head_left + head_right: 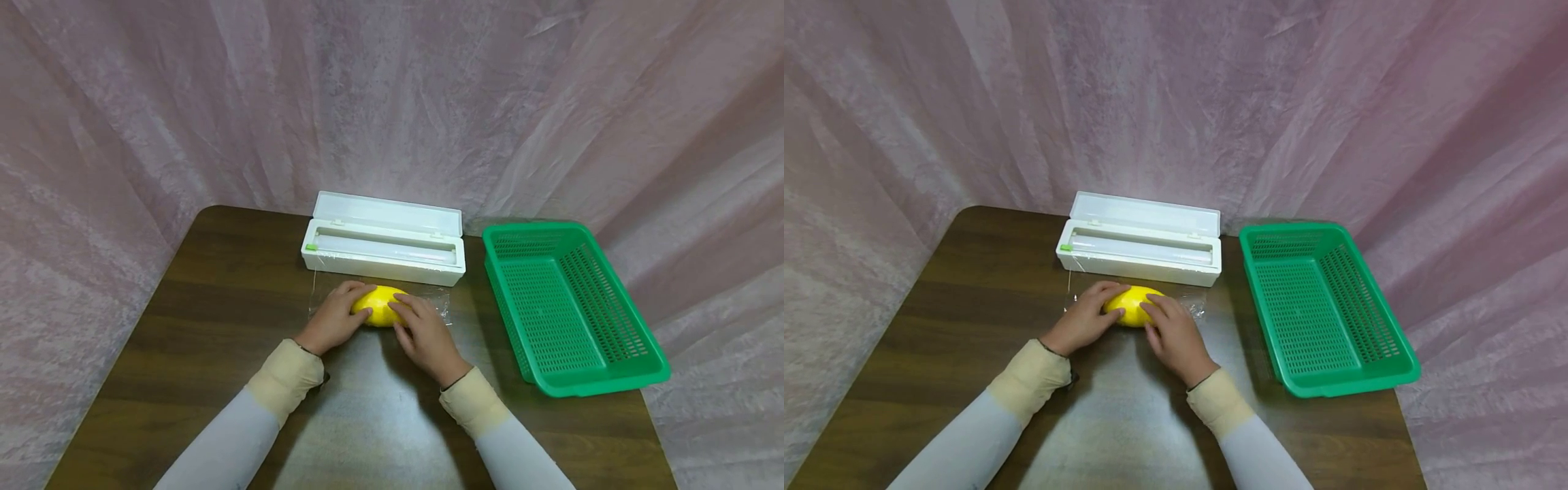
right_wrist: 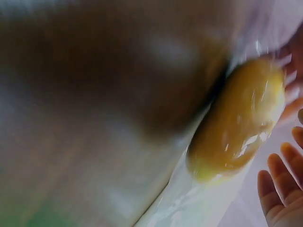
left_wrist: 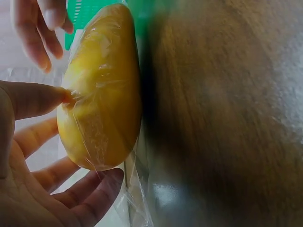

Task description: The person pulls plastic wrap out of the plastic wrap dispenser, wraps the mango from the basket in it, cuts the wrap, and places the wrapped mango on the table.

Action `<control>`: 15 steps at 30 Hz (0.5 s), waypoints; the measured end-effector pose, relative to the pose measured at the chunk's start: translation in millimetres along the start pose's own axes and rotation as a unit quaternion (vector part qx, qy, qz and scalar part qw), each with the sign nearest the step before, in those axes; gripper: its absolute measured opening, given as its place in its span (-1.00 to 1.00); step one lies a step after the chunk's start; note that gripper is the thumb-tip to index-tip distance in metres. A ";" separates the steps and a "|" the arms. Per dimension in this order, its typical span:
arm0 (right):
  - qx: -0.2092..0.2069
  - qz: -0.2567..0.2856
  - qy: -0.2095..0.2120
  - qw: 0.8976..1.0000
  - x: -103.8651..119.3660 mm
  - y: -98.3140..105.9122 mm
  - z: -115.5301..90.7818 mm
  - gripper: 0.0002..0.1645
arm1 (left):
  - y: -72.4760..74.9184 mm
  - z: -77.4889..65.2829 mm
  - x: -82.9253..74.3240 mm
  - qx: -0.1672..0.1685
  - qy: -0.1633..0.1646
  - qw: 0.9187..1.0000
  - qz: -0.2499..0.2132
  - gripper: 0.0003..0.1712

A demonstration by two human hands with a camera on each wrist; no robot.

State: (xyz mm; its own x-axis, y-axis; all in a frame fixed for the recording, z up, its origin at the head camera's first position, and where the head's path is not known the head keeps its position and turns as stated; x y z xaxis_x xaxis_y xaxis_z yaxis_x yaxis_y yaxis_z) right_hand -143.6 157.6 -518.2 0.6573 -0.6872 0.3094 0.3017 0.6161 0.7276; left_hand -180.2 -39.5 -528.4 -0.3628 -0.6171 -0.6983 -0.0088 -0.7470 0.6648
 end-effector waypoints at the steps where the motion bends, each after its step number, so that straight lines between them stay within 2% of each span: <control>1: 0.001 -0.005 0.018 1.000 4.2 -0.4 -2.2 -0.50 | -0.4 0.8 0.3 0.001 0.005 1.000 0.002 -0.48; 4: 0.019 -0.030 0.043 0.998 12.8 -2.2 -9.0 -0.47 | -1.2 3.6 1.0 0.002 0.016 1.000 0.008 -0.48; 9: 0.052 -0.071 0.035 0.996 14.5 -5.0 -15.1 -0.33 | -2.2 9.0 1.8 0.002 0.022 1.000 0.013 -0.49; 15: 0.064 -0.082 0.033 0.994 11.5 -8.2 -16.8 -0.23 | -4.6 14.4 2.7 0.013 0.030 0.999 0.022 -0.49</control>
State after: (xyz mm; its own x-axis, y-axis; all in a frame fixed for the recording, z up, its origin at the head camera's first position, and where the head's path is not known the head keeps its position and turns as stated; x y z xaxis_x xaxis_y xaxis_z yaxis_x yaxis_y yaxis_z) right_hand -126.9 151.1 -530.9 0.6518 -0.7448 0.1428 0.3205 0.4412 0.8382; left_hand -194.5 -34.1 -529.6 -0.3067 -0.6630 -0.6830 -0.0179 -0.7134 0.7005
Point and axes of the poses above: each hand's wrist, its own z-axis towards the middle knuckle, its own y-axis out of the back of the hand, x = y × z, the point moved 3 cm from there along z, towards the middle knuckle, and after that the axes turned 13 degrees about -x, right-handed, at the moved point
